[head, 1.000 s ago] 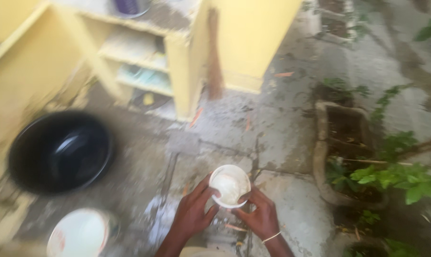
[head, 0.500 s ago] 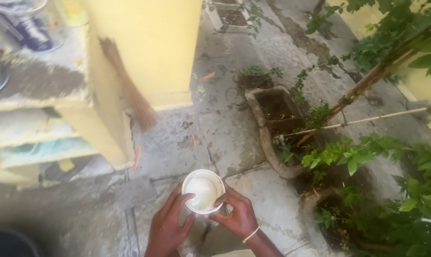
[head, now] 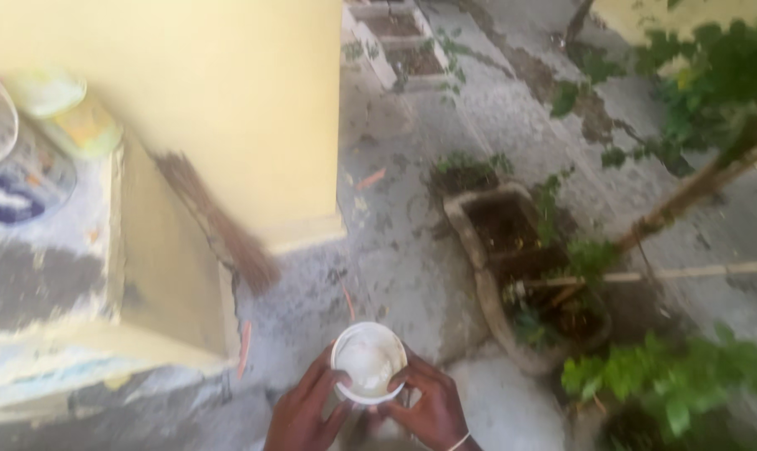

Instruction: The person rinses multiple buckets and small cups with water by hand in an outdoor area, pouring water between the containers and emptying them onto the ground.

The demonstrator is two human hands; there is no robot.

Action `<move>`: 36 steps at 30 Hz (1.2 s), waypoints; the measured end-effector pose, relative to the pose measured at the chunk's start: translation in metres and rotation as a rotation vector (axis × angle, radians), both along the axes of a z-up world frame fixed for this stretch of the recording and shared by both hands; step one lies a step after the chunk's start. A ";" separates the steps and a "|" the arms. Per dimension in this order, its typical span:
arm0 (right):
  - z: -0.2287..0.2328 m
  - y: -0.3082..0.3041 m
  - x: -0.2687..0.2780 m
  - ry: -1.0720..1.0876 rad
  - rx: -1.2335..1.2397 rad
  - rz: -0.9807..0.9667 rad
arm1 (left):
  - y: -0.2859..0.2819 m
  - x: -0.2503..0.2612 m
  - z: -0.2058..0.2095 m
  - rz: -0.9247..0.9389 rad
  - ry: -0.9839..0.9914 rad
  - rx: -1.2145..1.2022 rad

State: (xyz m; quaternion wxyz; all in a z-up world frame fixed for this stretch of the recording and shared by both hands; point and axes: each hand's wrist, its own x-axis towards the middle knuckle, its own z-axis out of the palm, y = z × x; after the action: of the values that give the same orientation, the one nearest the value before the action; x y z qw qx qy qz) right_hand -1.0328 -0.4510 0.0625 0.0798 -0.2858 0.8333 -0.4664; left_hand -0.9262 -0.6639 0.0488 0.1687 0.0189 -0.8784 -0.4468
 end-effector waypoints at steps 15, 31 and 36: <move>0.010 -0.035 -0.200 0.099 -0.070 0.033 | -0.039 -0.198 0.016 0.019 -0.366 0.079; 0.009 -0.114 -0.373 -0.034 0.033 -0.184 | -0.150 -0.440 0.003 -0.399 -0.169 -0.031; 0.003 -0.122 -0.409 -0.022 0.068 -0.262 | -0.170 -0.498 0.019 -0.514 -0.117 -0.001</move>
State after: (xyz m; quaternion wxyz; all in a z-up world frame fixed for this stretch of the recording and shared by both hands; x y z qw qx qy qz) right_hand -1.4414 -0.5732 0.0656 0.0369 -0.1663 0.8781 -0.4472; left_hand -1.4238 -0.8339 0.0676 -0.0014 -0.1792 -0.8629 -0.4725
